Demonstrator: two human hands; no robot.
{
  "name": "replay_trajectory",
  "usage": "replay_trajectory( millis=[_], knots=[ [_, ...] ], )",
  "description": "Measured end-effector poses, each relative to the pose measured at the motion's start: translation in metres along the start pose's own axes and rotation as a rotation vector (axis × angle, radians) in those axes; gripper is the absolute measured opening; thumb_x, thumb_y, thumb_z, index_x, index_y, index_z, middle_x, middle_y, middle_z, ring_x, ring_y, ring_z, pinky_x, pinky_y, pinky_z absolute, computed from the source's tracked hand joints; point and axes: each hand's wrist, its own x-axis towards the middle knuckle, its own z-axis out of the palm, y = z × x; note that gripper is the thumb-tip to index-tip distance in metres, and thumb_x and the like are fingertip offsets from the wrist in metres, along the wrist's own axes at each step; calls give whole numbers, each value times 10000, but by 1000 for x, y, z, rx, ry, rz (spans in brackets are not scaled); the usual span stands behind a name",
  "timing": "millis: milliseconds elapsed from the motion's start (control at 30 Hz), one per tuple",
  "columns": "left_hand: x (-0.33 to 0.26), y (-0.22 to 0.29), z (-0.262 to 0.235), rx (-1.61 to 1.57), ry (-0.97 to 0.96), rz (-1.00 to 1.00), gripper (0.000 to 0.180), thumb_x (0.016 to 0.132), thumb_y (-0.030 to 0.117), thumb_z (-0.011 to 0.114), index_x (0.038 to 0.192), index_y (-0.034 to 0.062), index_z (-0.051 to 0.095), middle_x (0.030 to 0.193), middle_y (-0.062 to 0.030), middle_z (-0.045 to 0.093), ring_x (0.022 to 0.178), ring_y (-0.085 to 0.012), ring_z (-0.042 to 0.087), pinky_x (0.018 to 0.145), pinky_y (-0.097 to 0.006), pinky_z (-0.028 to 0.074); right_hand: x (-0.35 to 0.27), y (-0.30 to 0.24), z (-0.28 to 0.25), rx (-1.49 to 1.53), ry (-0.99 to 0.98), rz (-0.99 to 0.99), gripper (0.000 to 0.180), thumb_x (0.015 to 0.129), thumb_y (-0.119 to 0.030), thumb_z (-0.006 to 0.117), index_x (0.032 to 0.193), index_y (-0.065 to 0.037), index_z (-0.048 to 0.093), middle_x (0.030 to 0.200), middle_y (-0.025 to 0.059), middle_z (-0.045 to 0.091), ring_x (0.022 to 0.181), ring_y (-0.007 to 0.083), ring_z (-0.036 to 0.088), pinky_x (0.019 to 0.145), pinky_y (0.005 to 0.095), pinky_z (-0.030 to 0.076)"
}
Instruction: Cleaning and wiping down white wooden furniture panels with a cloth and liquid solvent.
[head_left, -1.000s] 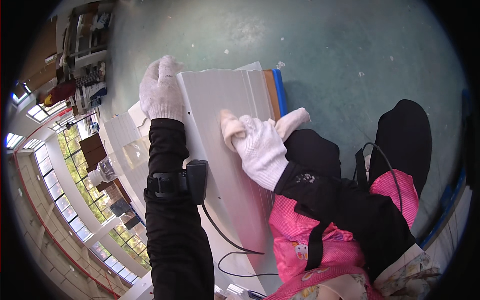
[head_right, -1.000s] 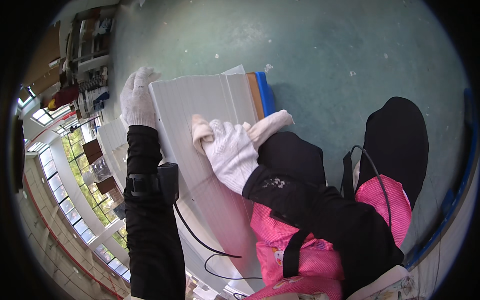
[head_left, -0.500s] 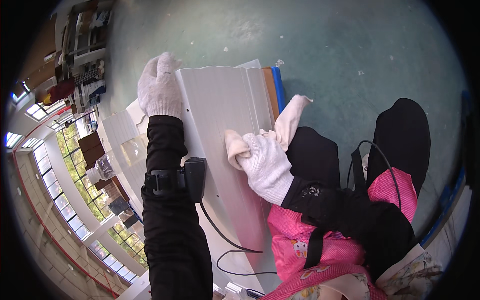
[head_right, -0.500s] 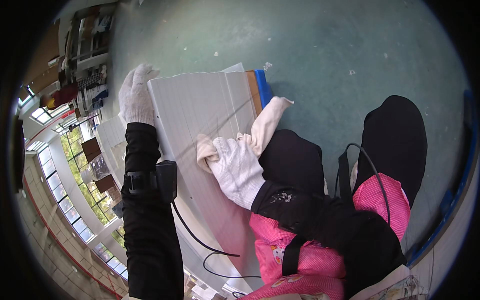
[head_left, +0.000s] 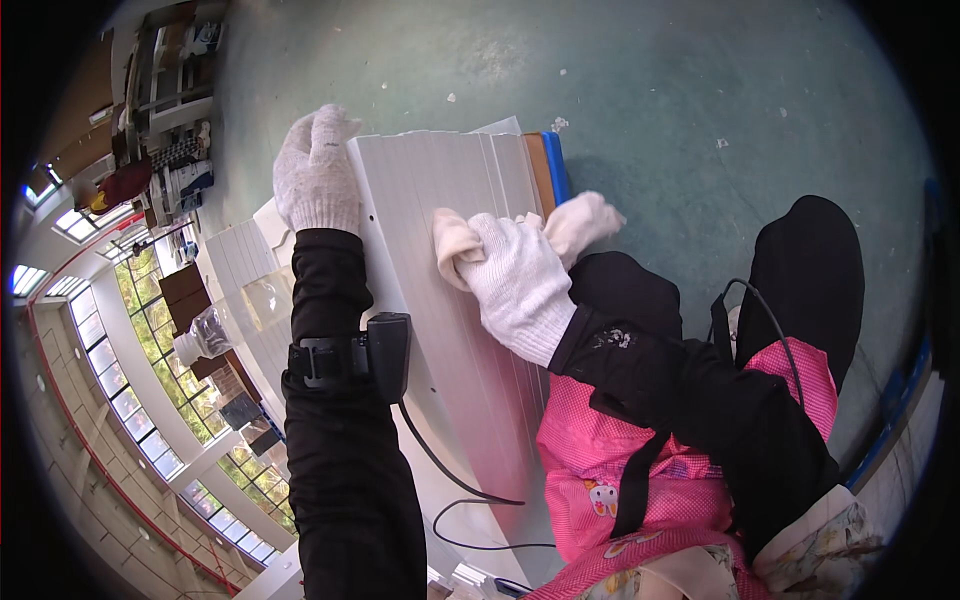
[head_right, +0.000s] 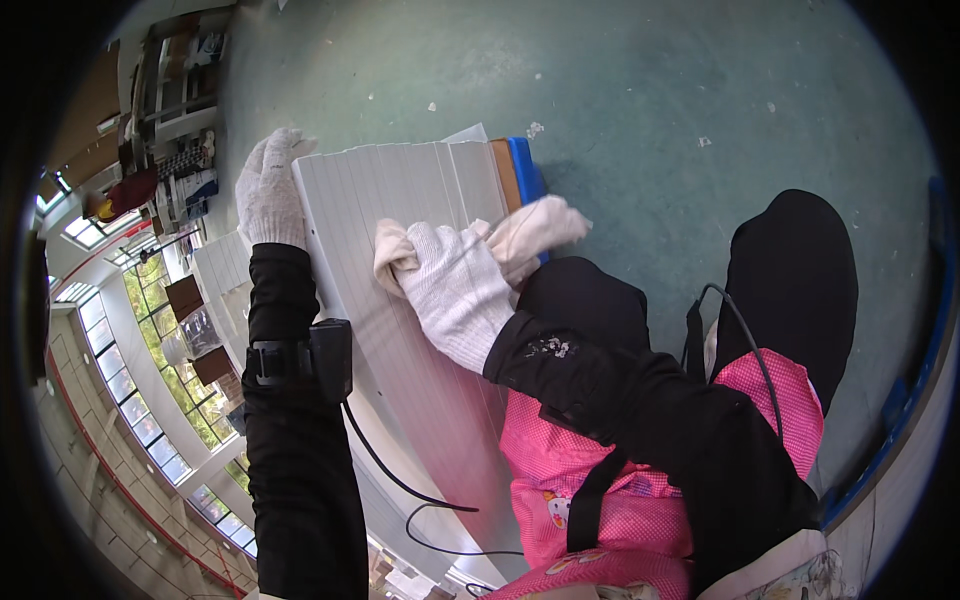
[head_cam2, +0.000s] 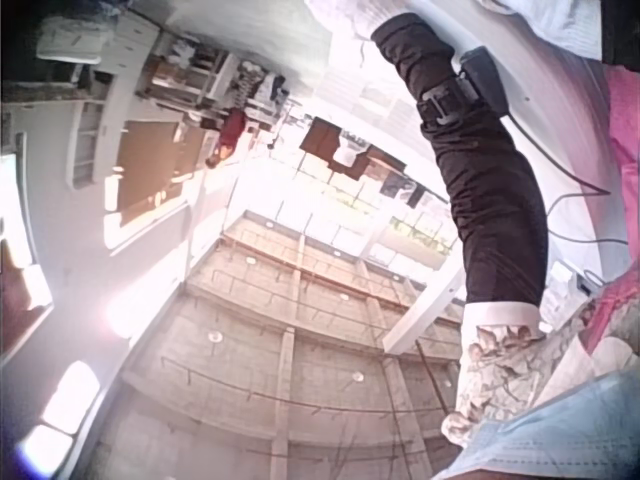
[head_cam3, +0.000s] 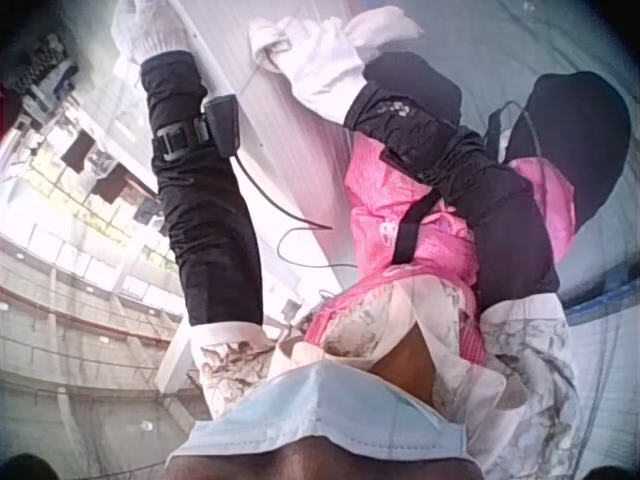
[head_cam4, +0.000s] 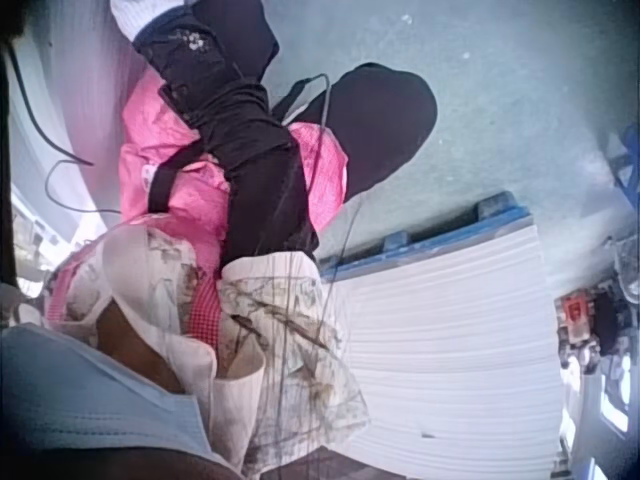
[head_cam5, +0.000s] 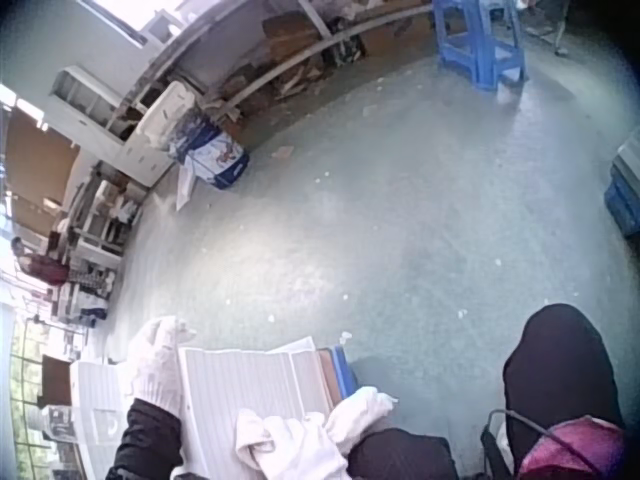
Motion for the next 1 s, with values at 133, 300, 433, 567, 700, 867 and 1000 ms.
replay_trajectory(
  millis=[133, 300, 433, 567, 700, 867, 1000],
  knots=[
    [-3, 2, -12, 65, 31, 23, 427, 894, 390, 551, 1029, 9, 687, 924, -75, 742, 948, -195, 648, 915, -304, 439, -40, -31, 14, 115, 75, 35, 108, 778, -39, 540, 879, -79, 540, 936, 127, 530, 822, 361, 528, 808, 475, 402],
    [-6, 12, 3, -11, -2, 11, 407, 907, 365, 546, 1025, 0, 679, 905, -80, 740, 929, -188, 651, 902, -296, 443, 21, -2, -1, 144, 18, 95, 160, 807, -27, 471, 957, -44, 527, 891, 177, 555, 820, 369, 585, 697, 471, 459],
    [-4, 11, 1, -15, 2, 58, 385, 910, 344, 557, 1015, -7, 674, 900, -87, 737, 904, -177, 652, 893, -286, 444, 80, 21, 15, -7, 154, 143, 256, 734, 1, 491, 988, 5, 519, 924, 186, 535, 810, 364, 577, 700, 459, 459],
    [-6, -5, -11, -67, 15, 6, 363, 921, 319, 556, 1001, -17, 666, 916, -105, 731, 890, -167, 650, 876, -282, 451, 7, -43, 10, 305, 106, 203, 370, 873, -190, 478, 1229, -97, 520, 998, 130, 557, 969, 323, 553, 761, 468, 416],
    [-4, -8, -6, -100, -12, 20, 351, 929, 307, 543, 995, -13, 671, 920, -106, 729, 887, -173, 650, 860, -288, 458, 31, -39, -8, 126, 249, 131, 170, 854, -113, 508, 1004, -33, 507, 918, 179, 547, 883, 390, 542, 793, 483, 434],
    [-8, 6, -12, 64, 24, 98, 357, 929, 312, 534, 994, -7, 679, 912, -95, 730, 882, -180, 651, 850, -297, 462, 95, -8, -12, 19, 140, 16, 158, 850, -110, 517, 1006, -90, 509, 906, 113, 552, 784, 284, 614, 671, 413, 470],
    [-6, 1, -8, 19, 12, 62, 364, 924, 315, 532, 997, -10, 679, 916, -97, 728, 881, -183, 650, 845, -301, 464, 66, -22, -7, 158, -35, 232, 155, 837, -126, 546, 979, -72, 515, 927, 98, 543, 805, 256, 616, 682, 419, 473]
  ],
)
